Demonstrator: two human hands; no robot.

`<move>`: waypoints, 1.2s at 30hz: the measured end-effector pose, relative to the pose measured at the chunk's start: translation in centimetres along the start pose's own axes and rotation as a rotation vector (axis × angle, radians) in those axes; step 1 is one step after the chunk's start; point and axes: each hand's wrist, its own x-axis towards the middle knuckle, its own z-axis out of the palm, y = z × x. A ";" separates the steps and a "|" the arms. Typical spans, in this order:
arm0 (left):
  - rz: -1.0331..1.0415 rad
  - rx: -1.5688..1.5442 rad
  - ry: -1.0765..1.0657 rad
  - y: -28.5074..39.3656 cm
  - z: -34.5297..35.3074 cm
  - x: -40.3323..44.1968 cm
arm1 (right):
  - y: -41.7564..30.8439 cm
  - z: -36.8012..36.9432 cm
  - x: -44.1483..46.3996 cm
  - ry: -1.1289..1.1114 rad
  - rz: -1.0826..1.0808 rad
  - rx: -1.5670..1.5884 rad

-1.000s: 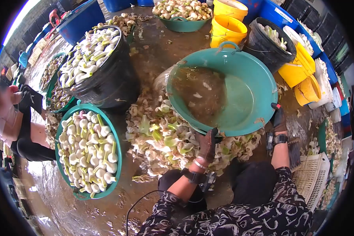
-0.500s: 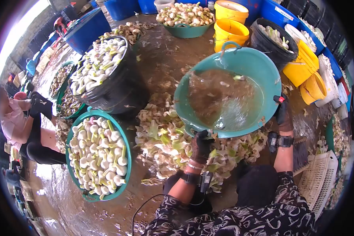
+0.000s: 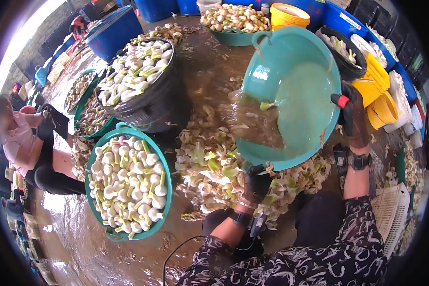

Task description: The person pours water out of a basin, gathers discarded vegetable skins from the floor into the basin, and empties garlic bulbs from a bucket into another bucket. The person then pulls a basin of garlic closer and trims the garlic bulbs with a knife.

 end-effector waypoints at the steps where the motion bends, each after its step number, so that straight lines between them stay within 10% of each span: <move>1: -0.021 0.003 0.027 -0.8 0.7 -0.2 | -0.7 0.2 0.4 -0.047 -0.003 -0.021; 4: -0.188 -0.141 -0.062 -3.1 0.1 0.8 | -4.8 1.3 -0.8 -0.123 0.000 -0.020; 6: 0.021 0.502 -0.099 -4.8 0.3 1.4 | -5.7 2.0 -1.1 0.002 -0.180 -0.050; 9: -0.363 -0.268 -0.167 -6.4 1.4 2.9 | -9.7 2.1 -3.1 -0.041 -0.242 -0.191; 20: -0.425 -0.259 -0.322 -7.3 -0.5 6.2 | -13.1 3.7 -7.4 -0.064 -0.386 -0.321; 36: 0.274 0.269 -0.261 -0.5 5.1 1.8 | 3.3 -8.6 0.6 0.040 0.035 0.478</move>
